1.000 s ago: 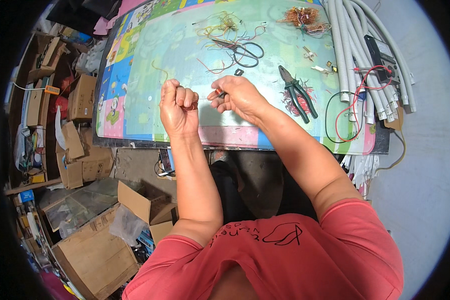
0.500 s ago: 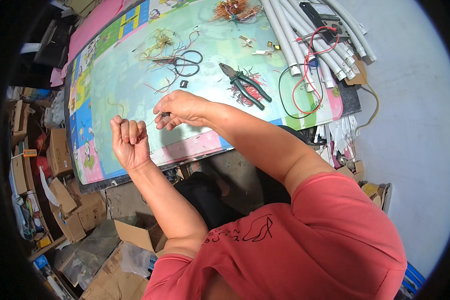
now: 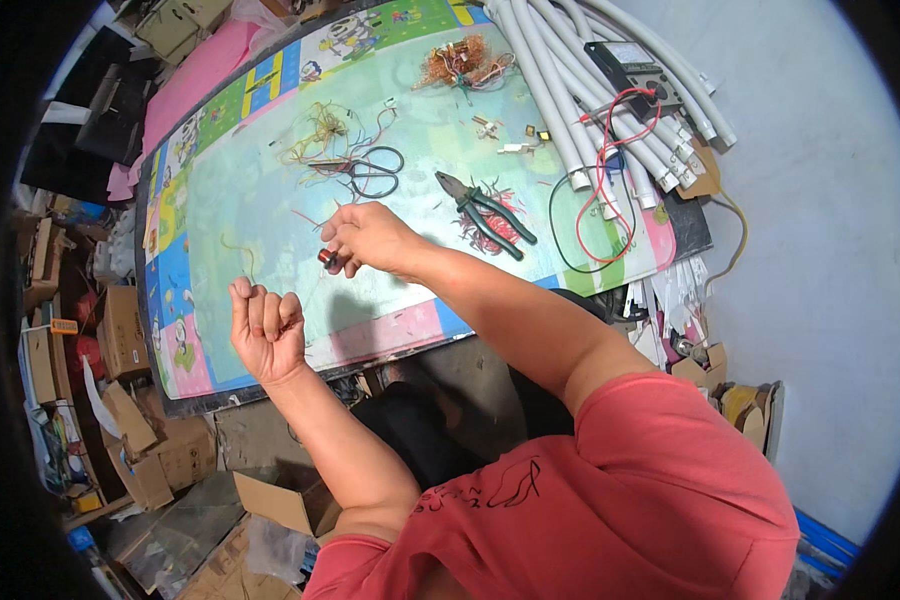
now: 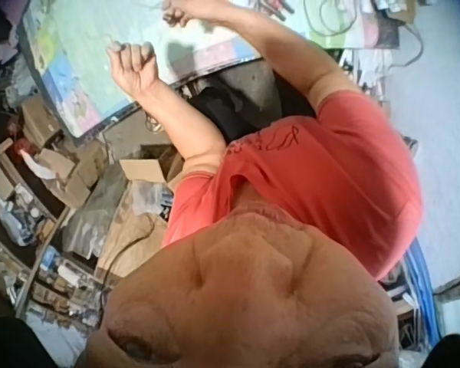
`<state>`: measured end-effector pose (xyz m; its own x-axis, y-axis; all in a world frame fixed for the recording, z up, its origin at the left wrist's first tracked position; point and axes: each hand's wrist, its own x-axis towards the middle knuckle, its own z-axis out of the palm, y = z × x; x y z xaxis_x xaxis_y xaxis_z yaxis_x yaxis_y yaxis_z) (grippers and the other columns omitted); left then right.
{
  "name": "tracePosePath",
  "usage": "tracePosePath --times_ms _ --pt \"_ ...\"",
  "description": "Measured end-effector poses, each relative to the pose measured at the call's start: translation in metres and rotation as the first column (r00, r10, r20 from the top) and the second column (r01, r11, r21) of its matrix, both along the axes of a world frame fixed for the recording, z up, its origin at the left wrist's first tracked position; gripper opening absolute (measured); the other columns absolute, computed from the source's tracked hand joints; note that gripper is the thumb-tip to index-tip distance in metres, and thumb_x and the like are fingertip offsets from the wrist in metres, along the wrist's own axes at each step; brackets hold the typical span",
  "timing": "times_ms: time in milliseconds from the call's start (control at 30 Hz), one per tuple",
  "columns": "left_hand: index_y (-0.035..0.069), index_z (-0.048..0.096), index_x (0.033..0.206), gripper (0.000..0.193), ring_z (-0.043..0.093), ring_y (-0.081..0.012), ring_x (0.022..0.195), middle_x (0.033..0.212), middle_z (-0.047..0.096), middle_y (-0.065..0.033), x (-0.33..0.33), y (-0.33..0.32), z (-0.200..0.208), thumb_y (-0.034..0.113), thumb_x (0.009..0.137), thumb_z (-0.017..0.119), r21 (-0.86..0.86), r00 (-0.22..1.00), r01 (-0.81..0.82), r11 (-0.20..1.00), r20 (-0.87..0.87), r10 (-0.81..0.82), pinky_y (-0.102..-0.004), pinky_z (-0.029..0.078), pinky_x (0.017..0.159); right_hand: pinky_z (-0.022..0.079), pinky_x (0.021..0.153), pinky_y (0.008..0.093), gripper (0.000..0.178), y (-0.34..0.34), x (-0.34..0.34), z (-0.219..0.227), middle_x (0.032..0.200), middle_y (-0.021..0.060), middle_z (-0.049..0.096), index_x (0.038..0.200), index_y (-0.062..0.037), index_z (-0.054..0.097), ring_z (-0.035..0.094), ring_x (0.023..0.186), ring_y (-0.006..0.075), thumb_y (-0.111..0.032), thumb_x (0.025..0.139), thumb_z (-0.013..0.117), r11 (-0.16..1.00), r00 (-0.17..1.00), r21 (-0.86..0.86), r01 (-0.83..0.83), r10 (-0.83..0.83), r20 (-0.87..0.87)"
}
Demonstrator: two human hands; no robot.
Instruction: The person twists copper wires together by hand and inserts them into a small black plastic housing. They then use scissors to trim the wire ends and pliers to adjust the connection.
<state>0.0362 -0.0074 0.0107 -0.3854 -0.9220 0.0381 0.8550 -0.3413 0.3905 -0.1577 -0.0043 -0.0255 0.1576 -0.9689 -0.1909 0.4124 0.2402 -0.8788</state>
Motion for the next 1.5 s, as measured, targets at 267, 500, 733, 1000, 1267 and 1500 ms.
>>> tracePosePath --times_ms 267,500,733,1000,1267,1500 --pt "0.005 0.050 0.087 0.025 0.023 -0.0077 0.039 0.049 0.027 0.0037 -0.004 -0.001 -0.006 0.022 0.100 0.038 -0.076 0.987 -0.076 0.994 0.138 0.086 -0.0249 0.025 0.050 0.045 0.061 0.0254 0.041 0.013 0.008 0.012 0.091 0.0054 0.059 0.101 -0.0052 0.060 0.061 0.076 0.0124 -0.044 0.088 0.058 0.897 0.883 0.178 -0.404 0.434 -0.181" --pt "0.008 0.051 0.085 0.021 0.027 -0.0086 0.042 0.049 0.030 0.0046 0.006 -0.004 -0.011 0.021 0.099 0.042 -0.134 0.857 -0.289 0.948 0.405 0.318 -0.0258 0.031 0.052 0.045 0.057 0.0214 0.013 0.007 -0.002 0.009 0.078 0.0032 0.061 0.088 -0.0047 0.061 0.059 0.070 0.0104 -0.015 0.081 0.066 0.986 0.955 0.071 -0.152 0.165 -0.247" --pt "0.008 0.050 0.085 0.024 0.025 -0.0076 0.041 0.051 0.030 0.0042 0.016 -0.004 -0.011 0.024 0.099 0.041 -0.003 0.942 -0.279 0.960 0.197 0.274 -0.0249 0.028 0.051 0.049 0.070 0.0263 0.026 0.006 -0.008 0.018 0.091 0.0072 0.060 0.101 0.0010 0.055 0.062 0.086 0.0159 -0.011 0.080 0.065 0.984 0.931 0.092 -0.152 0.173 -0.322" --pt "0.007 0.049 0.085 0.022 0.018 -0.0046 0.039 0.050 0.026 0.0074 -0.001 0.005 -0.008 0.027 0.096 0.049 -0.025 0.955 0.235 0.972 0.191 -0.226 -0.0229 0.022 0.047 0.050 0.073 0.0273 0.027 0.001 -0.016 0.019 0.093 0.0111 0.062 0.108 0.0038 0.052 0.062 0.086 0.0166 -0.012 0.087 0.057 1.000 0.970 -0.013 0.021 -0.023 -0.242" --pt "0.002 0.059 0.079 0.021 0.041 -0.0076 0.052 0.064 0.051 0.0012 -0.033 0.014 -0.006 0.014 0.073 0.074 -0.027 0.356 0.130 0.991 0.934 -0.022 -0.0268 0.033 0.049 0.050 0.074 0.0274 0.026 0.001 -0.027 0.033 0.097 0.0096 0.061 0.108 0.0024 0.054 0.062 0.092 0.0171 -0.012 0.087 0.060 0.997 0.978 -0.069 0.037 -0.050 -0.202" --pt "0.001 0.058 0.071 0.021 0.043 -0.0100 0.062 0.068 0.052 0.0005 -0.038 0.015 -0.010 0.017 0.079 0.068 -0.097 0.078 0.245 0.965 0.994 0.080 -0.0275 0.035 0.055 0.047 0.085 0.0290 0.035 0.007 -0.020 0.028 0.104 0.0077 0.058 0.108 -0.0002 0.056 0.061 0.096 0.0179 -0.005 0.076 0.070 0.988 0.981 -0.122 -0.094 0.072 -0.178"
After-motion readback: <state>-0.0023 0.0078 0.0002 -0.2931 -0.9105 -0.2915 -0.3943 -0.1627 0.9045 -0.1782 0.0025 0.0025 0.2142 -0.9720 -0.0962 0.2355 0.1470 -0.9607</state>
